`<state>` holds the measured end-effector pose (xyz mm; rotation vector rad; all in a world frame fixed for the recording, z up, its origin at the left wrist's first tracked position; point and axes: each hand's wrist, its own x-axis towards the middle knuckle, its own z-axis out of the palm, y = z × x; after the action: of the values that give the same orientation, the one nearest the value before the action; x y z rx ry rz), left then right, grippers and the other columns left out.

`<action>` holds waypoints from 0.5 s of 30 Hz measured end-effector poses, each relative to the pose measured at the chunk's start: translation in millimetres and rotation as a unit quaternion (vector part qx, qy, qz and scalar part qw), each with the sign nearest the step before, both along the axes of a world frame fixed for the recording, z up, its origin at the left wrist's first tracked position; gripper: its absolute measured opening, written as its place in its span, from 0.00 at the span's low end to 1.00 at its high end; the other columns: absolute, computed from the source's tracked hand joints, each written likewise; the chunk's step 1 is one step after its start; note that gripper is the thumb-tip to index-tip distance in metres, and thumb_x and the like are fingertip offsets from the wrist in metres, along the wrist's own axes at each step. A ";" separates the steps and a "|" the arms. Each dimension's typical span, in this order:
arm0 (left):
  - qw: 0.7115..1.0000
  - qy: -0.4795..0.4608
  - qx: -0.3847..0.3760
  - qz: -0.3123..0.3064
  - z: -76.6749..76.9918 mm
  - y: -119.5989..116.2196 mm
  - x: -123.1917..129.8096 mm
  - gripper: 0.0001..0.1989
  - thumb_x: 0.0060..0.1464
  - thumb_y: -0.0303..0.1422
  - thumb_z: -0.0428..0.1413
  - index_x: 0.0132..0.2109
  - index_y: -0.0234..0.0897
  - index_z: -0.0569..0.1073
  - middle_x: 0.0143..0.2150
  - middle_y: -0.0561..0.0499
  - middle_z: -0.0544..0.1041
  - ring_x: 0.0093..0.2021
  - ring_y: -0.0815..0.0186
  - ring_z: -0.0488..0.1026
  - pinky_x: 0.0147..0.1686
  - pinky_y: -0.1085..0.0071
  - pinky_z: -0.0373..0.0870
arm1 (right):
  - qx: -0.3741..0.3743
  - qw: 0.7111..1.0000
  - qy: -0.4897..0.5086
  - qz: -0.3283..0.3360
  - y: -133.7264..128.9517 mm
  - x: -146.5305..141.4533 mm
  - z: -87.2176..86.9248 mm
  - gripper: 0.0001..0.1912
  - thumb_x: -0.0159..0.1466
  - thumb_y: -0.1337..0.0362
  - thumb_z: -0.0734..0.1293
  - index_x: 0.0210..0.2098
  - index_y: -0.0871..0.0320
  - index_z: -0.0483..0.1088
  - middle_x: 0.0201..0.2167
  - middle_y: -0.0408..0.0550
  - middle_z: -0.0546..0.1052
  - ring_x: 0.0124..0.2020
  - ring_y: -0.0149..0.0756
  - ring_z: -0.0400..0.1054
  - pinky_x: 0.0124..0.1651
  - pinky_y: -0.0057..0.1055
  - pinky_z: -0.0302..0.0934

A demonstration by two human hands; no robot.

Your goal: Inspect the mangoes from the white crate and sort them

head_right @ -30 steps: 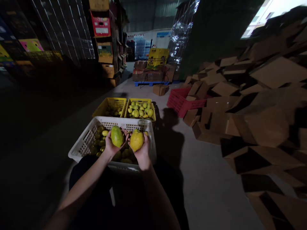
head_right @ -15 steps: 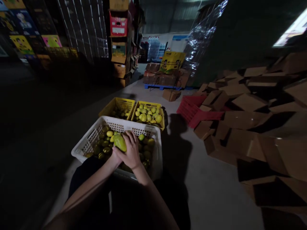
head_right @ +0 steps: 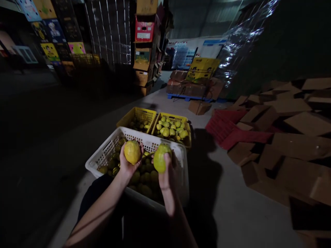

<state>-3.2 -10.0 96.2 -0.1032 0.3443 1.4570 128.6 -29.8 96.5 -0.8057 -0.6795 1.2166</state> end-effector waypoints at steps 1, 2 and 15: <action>1.000 -0.004 0.000 0.000 0.7 -0.8 -0.1 0.15 0.59 0.41 0.50 0.42 0.37 0.76 0.37 0.47 0.79 0.38 0.64 0.77 0.40 0.70 0.74 | -0.022 0.998 0.052 0.028 3.7 -0.1 1.4 0.16 0.55 0.51 0.70 0.39 0.52 0.73 0.34 0.46 0.80 0.27 0.38 0.72 0.26 0.34 0.68; 1.000 -0.002 0.000 -0.001 0.8 -1.5 0.3 0.14 0.59 0.40 0.51 0.45 0.38 0.76 0.38 0.47 0.79 0.38 0.64 0.77 0.40 0.70 0.74 | -0.041 0.993 0.097 0.052 6.5 -1.2 1.9 0.15 0.55 0.50 0.69 0.37 0.52 0.73 0.31 0.45 0.80 0.24 0.36 0.71 0.23 0.32 0.66; 0.997 0.079 0.002 -0.001 -6.8 1.8 4.6 0.19 0.66 0.41 0.43 0.58 0.45 0.68 0.41 0.49 0.79 0.35 0.65 0.76 0.36 0.68 0.74 | -0.156 0.948 0.265 0.075 8.7 -11.0 -1.2 0.08 0.60 0.63 0.64 0.39 0.52 0.72 0.35 0.42 0.82 0.36 0.38 0.77 0.40 0.39 0.74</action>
<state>1.3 -8.1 89.4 0.0147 0.4701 1.4678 117.7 -21.1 95.4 -0.6448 -0.1066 1.6233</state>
